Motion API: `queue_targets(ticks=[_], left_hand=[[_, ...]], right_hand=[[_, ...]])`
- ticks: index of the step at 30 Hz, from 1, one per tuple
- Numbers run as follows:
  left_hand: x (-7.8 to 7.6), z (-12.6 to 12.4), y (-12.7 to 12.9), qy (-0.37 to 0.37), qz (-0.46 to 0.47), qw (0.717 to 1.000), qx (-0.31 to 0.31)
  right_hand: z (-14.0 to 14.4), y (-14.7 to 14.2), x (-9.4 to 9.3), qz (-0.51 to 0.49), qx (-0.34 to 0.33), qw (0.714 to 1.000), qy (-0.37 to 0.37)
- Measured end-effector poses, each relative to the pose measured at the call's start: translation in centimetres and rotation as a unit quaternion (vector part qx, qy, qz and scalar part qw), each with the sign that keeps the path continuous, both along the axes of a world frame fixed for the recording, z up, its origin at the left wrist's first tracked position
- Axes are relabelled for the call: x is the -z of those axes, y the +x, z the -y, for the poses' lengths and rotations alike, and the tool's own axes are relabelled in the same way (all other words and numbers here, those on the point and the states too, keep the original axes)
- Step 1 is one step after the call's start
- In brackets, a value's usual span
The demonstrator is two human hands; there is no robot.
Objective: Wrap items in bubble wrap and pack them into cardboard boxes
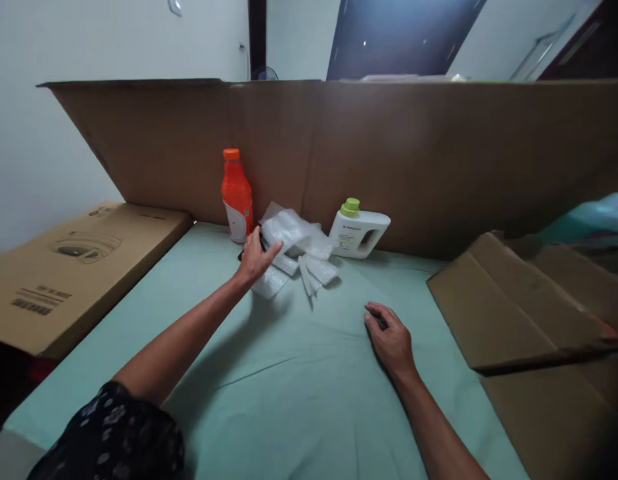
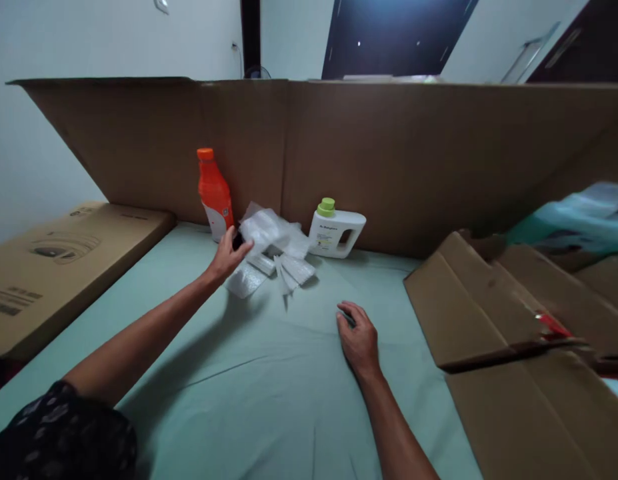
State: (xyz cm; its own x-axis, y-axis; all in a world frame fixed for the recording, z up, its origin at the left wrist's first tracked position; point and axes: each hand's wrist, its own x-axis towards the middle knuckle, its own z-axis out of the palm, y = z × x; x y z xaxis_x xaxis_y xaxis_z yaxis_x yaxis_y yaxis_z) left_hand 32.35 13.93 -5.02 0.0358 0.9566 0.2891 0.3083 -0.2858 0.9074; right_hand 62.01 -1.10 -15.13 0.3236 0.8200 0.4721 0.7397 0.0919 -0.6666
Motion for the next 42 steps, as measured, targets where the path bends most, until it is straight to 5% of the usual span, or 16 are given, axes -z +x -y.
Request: queue_targets(ticks=[2,5,9,16,28,36,42], left_hand=[[3.1,3.4,-1.7,0.013,-0.152,0.988,0.01],[6.8,8.4,-4.1,0.027,-0.376,0.925,0.056],[8.0,9.4,-2.8,0.02,-0.48,0.87,0.112],[6.9,3.8,4.0,0.04,-0.501,0.857,0.115],[8.6,0.7,5.3,0.072,-0.471,0.877,0.068],[8.9,4.4,2.1,0.131,-0.416,0.899,0.047],[8.8,8.6,1.1,0.192,-0.408,0.878,0.157]], right_hand=[[-0.4,0.3,0.3,-0.023,-0.002,1.0,-0.001],[-1.0,0.4,0.7,-0.043,-0.001,0.999,-0.003],[-1.1,0.4,1.1,-0.047,0.003,0.999,-0.002],[-0.8,0.2,1.3,-0.047,0.004,0.999,0.01],[-1.3,0.4,1.8,-0.049,0.003,0.999,0.021],[-1.6,0.6,1.8,-0.055,0.0,0.998,0.029],[-1.7,0.5,2.0,-0.062,0.005,0.998,0.021]])
